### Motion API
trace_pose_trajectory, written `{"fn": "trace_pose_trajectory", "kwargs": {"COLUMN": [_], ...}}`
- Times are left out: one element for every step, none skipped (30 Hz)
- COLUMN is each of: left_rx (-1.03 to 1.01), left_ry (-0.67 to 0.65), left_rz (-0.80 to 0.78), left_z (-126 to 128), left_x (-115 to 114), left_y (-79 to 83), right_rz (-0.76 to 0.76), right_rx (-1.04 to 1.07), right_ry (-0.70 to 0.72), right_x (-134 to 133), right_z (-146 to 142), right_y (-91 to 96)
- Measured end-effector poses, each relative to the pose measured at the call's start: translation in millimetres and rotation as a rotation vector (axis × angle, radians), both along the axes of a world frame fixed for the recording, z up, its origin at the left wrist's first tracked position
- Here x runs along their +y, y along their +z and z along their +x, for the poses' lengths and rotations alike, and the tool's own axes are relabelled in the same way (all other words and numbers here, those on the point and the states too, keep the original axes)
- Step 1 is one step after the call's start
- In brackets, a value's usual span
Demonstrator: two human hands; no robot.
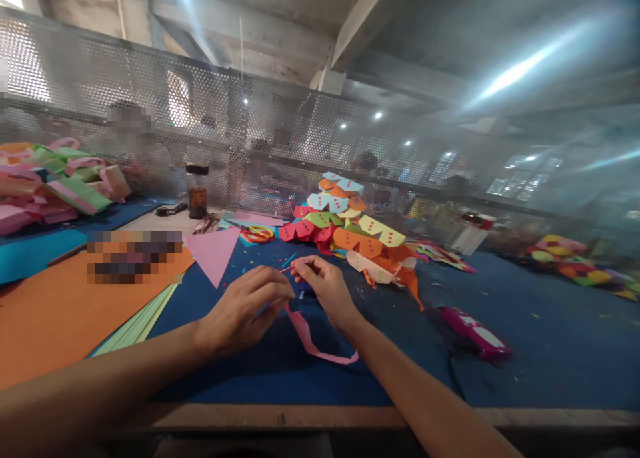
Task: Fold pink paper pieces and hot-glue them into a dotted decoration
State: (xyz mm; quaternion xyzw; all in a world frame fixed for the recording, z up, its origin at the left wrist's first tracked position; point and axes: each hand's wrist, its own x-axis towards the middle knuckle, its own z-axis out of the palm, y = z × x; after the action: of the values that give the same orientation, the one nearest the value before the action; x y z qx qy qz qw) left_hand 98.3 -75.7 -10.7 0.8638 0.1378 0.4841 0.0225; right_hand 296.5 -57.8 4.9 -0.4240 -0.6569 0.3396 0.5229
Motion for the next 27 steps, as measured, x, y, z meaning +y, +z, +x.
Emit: {"fn": "trace_pose_trajectory", "kwargs": {"left_rx": [-0.045, -0.095, -0.143, -0.186, -0.219, -0.239, -0.248, -0.248, -0.242, -0.237, -0.233, -0.231, -0.231, -0.231, -0.232, -0.233, -0.234, -0.235, -0.235, -0.237, -0.237, -0.235, -0.233, -0.229, -0.224, -0.218, -0.212], "left_ry": [0.015, 0.033, 0.055, 0.077, 0.098, 0.116, 0.131, 0.139, 0.141, 0.139, 0.136, 0.133, 0.131, 0.13, 0.13, 0.13, 0.132, 0.133, 0.135, 0.138, 0.14, 0.14, 0.139, 0.136, 0.132, 0.129, 0.127], "left_rz": [-0.042, -0.097, -0.159, -0.222, -0.281, -0.332, -0.373, -0.405, -0.431, -0.459, -0.484, -0.505, -0.523, -0.537, -0.549, -0.559, -0.569, -0.579, -0.588, -0.597, -0.607, -0.617, -0.628, -0.64, -0.652, -0.663, -0.675], "left_z": [0.4, 0.8, 1.2, 1.5, 1.9, 2.2, 2.6, 3.1, 3.6, 4.1, 4.6, 5.1, 5.4, 5.6, 5.6, 5.5, 5.2, 4.9, 4.7, 4.5, 4.4, 4.4, 4.5, 4.6, 4.8, 5.0, 5.2], "left_x": [1.7, 3.5, 5.4, 7.3, 9.0, 10.5, 11.7, 12.6, 13.2, 13.6, 13.9, 14.2, 14.4, 14.7, 15.1, 15.4, 15.7, 16.0, 16.2, 16.2, 16.2, 16.1, 15.9, 15.7, 15.5, 15.3, 15.3], "left_y": [-0.2, -0.2, 0.1, 0.5, 0.9, 1.3, 1.5, 1.5, 1.1, 0.5, -0.3, -1.2, -2.1, -2.8, -3.3, -3.5, -3.5, -3.4, -3.1, -2.6, -2.2, -1.7, -1.2, -0.7, -0.3, -0.1, 0.0], "right_rz": [-0.008, -0.016, -0.023, -0.03, -0.035, -0.038, -0.04, -0.042, -0.043, -0.043, -0.043, -0.042, -0.04, -0.038, -0.036, -0.032, -0.027, -0.021, -0.014, -0.007, 0.0, 0.005, 0.01, 0.014, 0.017, 0.021, 0.022], "right_rx": [-0.006, -0.011, -0.015, -0.018, -0.022, -0.025, -0.027, -0.027, -0.027, -0.027, -0.03, -0.034, -0.041, -0.048, -0.053, -0.056, -0.056, -0.058, -0.06, -0.063, -0.067, -0.073, -0.081, -0.088, -0.094, -0.099, -0.102], "right_ry": [0.012, 0.025, 0.041, 0.057, 0.072, 0.086, 0.096, 0.103, 0.107, 0.109, 0.11, 0.109, 0.108, 0.108, 0.105, 0.099, 0.087, 0.07, 0.051, 0.032, 0.017, 0.007, 0.003, 0.005, 0.01, 0.021, 0.038], "right_x": [-1.3, -2.6, -3.8, -5.0, -6.1, -7.2, -8.3, -9.3, -10.2, -11.1, -11.8, -12.3, -12.7, -12.8, -12.7, -12.4, -12.0, -11.5, -11.0, -10.7, -10.5, -10.5, -10.7, -11.1, -11.5, -12.0, -12.4], "right_z": [-0.6, -1.3, -2.0, -2.7, -3.5, -4.2, -4.9, -5.6, -6.3, -6.9, -7.5, -8.0, -8.3, -8.4, -8.3, -7.8, -7.2, -6.5, -5.7, -5.0, -4.5, -4.4, -4.6, -5.1, -5.8, -6.7, -7.5], "right_y": [0.9, 1.7, 2.5, 3.3, 3.9, 4.5, 5.0, 5.4, 5.7, 6.0, 6.1, 6.2, 6.2, 6.2, 6.1, 6.1, 6.1, 6.1, 6.1, 6.1, 6.0, 5.9, 5.6, 5.2, 4.6, 4.0, 3.2]}}
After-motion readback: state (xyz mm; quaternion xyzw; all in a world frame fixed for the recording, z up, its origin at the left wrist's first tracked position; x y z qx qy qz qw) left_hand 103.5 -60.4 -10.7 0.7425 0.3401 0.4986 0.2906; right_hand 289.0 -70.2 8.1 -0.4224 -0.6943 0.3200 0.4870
